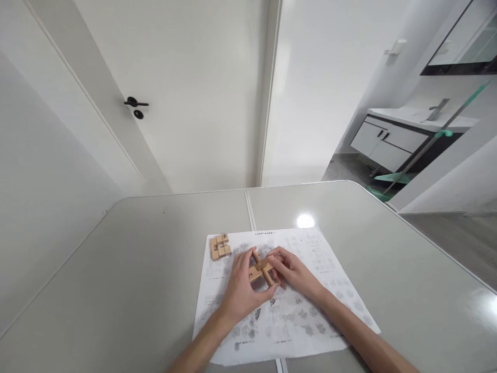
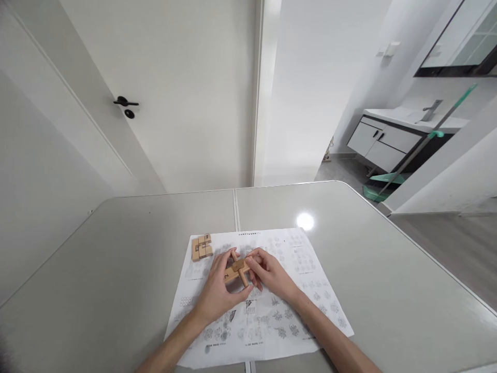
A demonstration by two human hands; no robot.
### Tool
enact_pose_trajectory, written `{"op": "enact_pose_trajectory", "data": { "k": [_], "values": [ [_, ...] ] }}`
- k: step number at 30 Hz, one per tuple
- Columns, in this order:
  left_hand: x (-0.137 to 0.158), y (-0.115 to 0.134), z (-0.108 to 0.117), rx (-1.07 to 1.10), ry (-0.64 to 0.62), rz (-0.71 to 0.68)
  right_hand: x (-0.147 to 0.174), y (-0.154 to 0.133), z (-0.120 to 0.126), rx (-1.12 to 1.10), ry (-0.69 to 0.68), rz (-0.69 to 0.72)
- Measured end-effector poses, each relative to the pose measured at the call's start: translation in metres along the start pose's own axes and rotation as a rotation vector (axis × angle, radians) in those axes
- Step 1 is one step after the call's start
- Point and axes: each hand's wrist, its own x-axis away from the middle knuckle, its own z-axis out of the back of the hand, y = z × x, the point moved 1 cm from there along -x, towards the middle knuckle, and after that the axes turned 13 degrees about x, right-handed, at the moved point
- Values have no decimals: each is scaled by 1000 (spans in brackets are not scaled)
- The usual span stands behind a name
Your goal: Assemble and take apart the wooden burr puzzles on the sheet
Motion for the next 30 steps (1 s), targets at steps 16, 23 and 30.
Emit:
{"op": "enact_pose_trajectory", "data": {
  "k": [16, 23, 30],
  "values": [
    [6, 6, 5, 4, 12, -129, 3, 6, 4, -291, -218, 4],
    [8, 5, 7, 221, -28, -168, 7, 11, 6, -491, -245, -75],
    [5, 5, 6, 137, 88, -208, 8, 11, 13, -594, -94, -109]
  ]
}}
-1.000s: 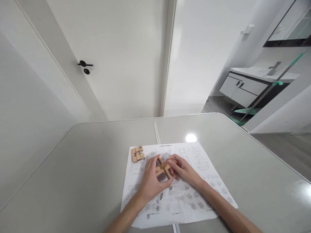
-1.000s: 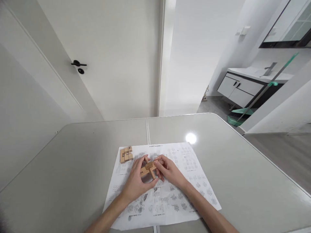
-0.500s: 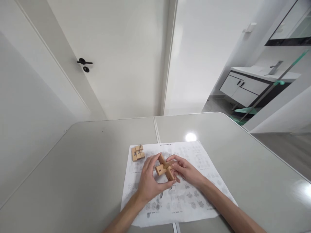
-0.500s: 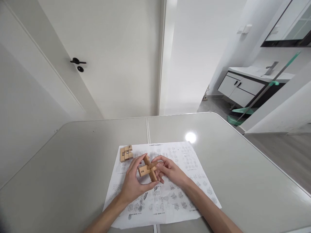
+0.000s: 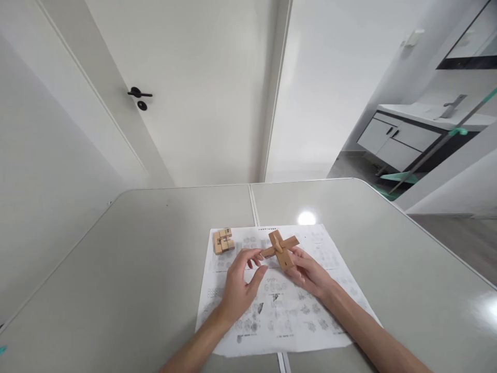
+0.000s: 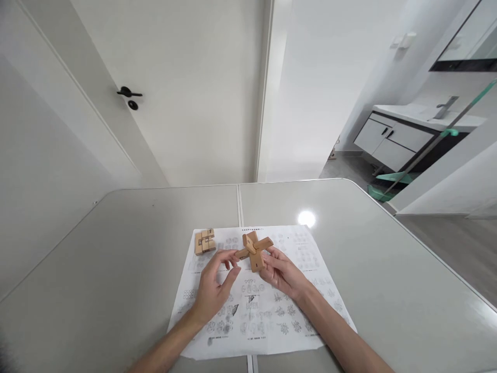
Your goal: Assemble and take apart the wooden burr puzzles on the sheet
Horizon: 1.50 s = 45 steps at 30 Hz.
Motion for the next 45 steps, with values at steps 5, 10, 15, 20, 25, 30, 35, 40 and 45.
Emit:
{"op": "enact_pose_trajectory", "data": {
  "k": [5, 10, 15, 20, 25, 30, 35, 40, 45],
  "values": [
    [-2, 2, -1, -1, -13, 37, 1, 1, -4, 74, -100, -9],
    [-2, 5, -1, 25, 15, 122, 1, -2, -8, 125, -144, 0],
    [-5, 5, 0, 51, 20, 148, 1, -4, -9, 118, -159, 31],
    [-5, 5, 6, 205, -17, 115, 2, -3, -10, 105, -181, 35],
    [0, 8, 3, 325, -160, 180, 1, 1, -19, 83, -285, 6],
    [2, 7, 0, 447, -179, 247, -1, 8, -27, 55, -329, 10],
    [0, 11, 3, 401, -191, 233, 1, 9, -27, 58, -323, -9],
    [0, 14, 2, 357, -197, 130, 4, 7, -28, 86, -302, -14],
    [0, 13, -1, 338, -142, 77, 3, 8, -31, 119, -242, 51]
  ]
}}
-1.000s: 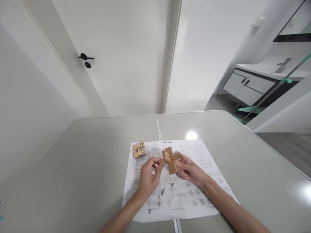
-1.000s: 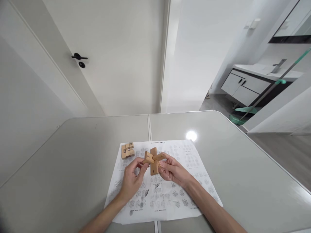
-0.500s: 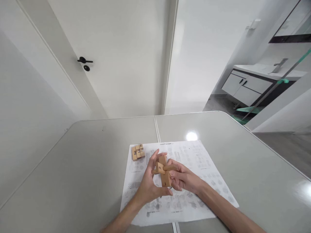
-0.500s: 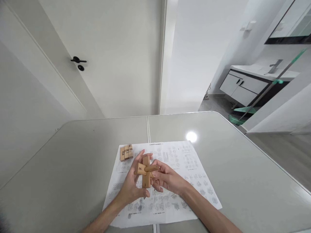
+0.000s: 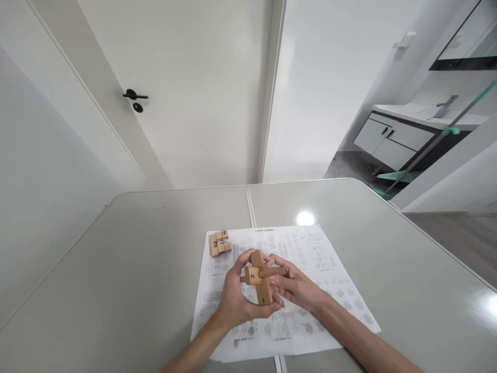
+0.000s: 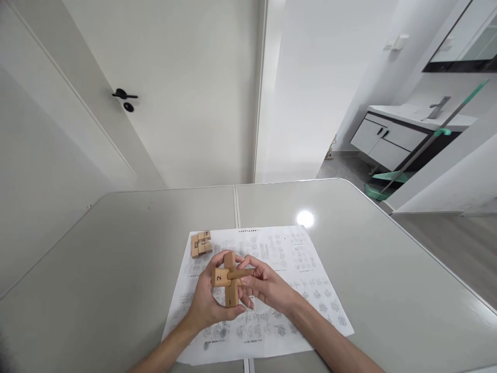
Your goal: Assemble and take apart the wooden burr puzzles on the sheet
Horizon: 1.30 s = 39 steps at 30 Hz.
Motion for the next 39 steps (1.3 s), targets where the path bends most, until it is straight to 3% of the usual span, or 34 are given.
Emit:
{"op": "enact_pose_trajectory", "data": {
  "k": [7, 12, 17, 22, 27, 33, 39],
  "values": [
    [0, 2, 2, -20, -8, 28, -1, 1, 0, 2, -44, 33],
    [0, 0, 4, -68, -21, 37, -2, -8, 1, 161, -23, 23],
    [-2, 2, 2, -164, 17, 79, -2, -20, 3, 517, 194, 118],
    [-4, -2, 4, -310, 168, 126, 0, -17, 7, 896, 453, 306],
    [-5, -7, 12, -433, 159, 133, 2, -14, 8, 1041, 423, 371],
    [-7, -4, 17, -441, 47, 185, 2, -13, 13, 1059, 382, 252],
    [-11, 2, 16, -452, 54, 137, 1, -9, 15, 1038, 412, 243]
  ]
}}
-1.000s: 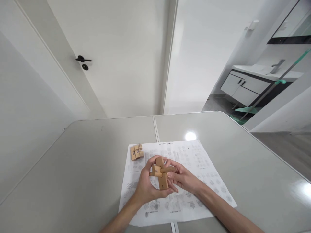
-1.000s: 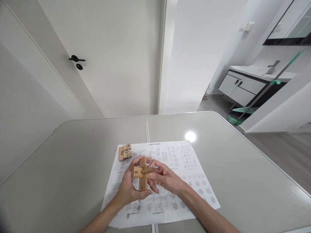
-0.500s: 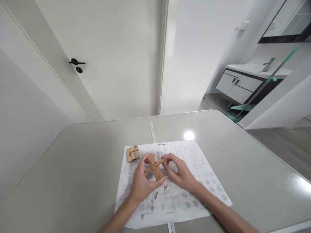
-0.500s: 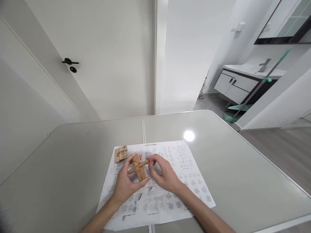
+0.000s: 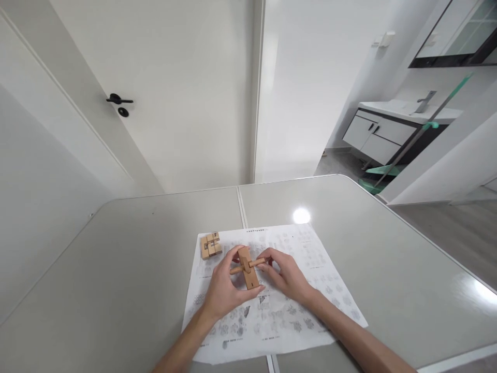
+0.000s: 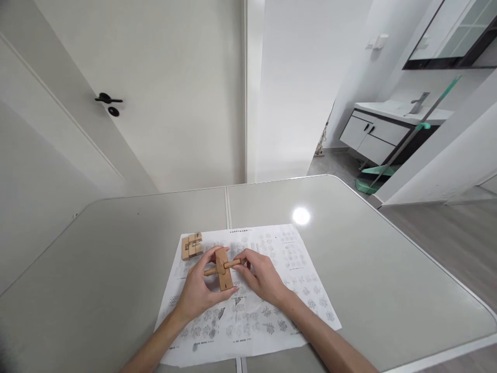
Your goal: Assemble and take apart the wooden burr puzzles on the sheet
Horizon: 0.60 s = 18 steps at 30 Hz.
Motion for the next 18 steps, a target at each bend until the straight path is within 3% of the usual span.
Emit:
{"op": "enact_pose_trajectory", "data": {
  "k": [3, 9, 13, 18],
  "values": [
    [-1, 0, 1, -22, 4, -17, -1, -1, 1, -18, -2, -14],
    [0, -3, 4, -15, -40, 14, -2, -4, 3, -38, -152, -5],
    [0, -1, 7, 4, -61, 18, 1, -6, -2, -16, -152, 33],
    [-1, -1, 9, 184, -97, 23, 2, -10, -4, -181, -112, -11]
  ]
}}
